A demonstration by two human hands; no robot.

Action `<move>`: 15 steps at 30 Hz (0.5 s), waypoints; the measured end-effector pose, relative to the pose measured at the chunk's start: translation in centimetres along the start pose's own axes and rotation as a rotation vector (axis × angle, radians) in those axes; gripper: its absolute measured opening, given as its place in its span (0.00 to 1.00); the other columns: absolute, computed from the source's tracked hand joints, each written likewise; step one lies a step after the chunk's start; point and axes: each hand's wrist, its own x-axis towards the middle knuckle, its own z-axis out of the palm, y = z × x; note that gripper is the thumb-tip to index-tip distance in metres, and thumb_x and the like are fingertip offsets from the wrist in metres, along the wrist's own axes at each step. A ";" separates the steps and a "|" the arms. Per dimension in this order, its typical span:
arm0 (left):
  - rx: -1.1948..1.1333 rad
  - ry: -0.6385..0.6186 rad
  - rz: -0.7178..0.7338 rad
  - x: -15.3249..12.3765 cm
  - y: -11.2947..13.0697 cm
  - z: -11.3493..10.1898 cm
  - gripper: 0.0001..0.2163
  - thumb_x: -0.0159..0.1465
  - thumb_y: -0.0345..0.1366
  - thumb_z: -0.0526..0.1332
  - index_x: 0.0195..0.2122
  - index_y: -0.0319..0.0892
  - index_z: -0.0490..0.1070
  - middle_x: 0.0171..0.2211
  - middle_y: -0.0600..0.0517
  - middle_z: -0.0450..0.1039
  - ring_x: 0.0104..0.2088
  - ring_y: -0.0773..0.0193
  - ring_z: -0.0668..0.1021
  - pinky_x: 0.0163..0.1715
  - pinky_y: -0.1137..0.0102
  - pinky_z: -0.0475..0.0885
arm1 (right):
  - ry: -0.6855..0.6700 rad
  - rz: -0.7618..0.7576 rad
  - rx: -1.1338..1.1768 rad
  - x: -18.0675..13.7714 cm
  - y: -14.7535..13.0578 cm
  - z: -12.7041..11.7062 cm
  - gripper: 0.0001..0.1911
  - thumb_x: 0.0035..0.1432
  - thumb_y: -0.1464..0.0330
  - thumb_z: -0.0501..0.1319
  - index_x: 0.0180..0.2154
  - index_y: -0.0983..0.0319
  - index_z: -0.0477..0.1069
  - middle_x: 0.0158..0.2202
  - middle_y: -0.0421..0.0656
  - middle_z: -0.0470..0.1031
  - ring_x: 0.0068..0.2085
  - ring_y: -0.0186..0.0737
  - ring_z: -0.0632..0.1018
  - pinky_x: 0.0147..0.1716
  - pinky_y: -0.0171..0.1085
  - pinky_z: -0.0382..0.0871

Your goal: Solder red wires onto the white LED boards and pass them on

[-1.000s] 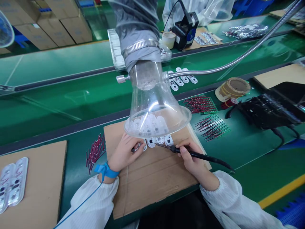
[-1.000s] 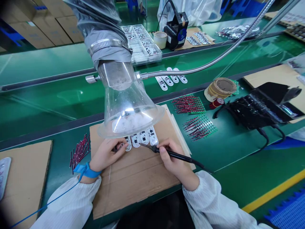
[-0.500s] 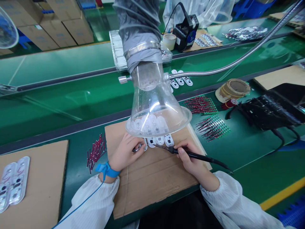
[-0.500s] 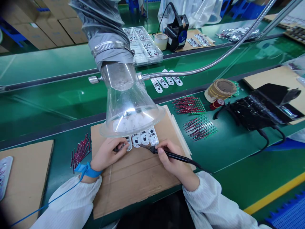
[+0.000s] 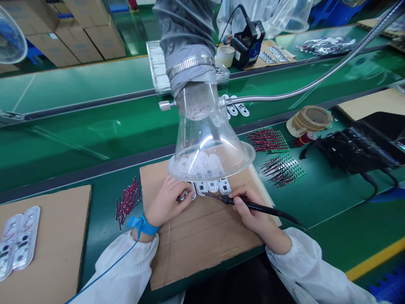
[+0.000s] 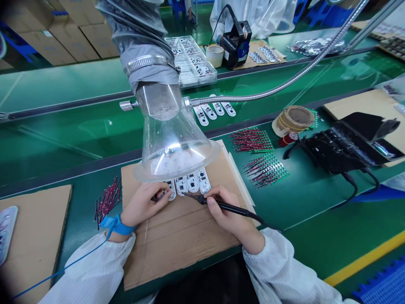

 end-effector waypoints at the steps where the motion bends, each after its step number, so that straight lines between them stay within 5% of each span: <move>1: 0.002 0.001 -0.001 0.0 0.0 0.0 0.06 0.77 0.33 0.62 0.39 0.45 0.74 0.28 0.57 0.71 0.31 0.62 0.74 0.41 0.65 0.69 | 0.002 0.004 -0.002 0.0 -0.1 0.0 0.12 0.80 0.55 0.63 0.48 0.53 0.80 0.40 0.42 0.82 0.35 0.41 0.82 0.37 0.39 0.79; 15: -0.045 0.006 -0.085 -0.3 -0.1 -0.3 0.07 0.75 0.35 0.61 0.39 0.45 0.75 0.29 0.55 0.74 0.32 0.61 0.76 0.40 0.64 0.72 | 0.019 0.011 0.034 0.1 0.1 0.1 0.14 0.80 0.53 0.63 0.48 0.54 0.80 0.38 0.43 0.82 0.34 0.42 0.82 0.33 0.39 0.77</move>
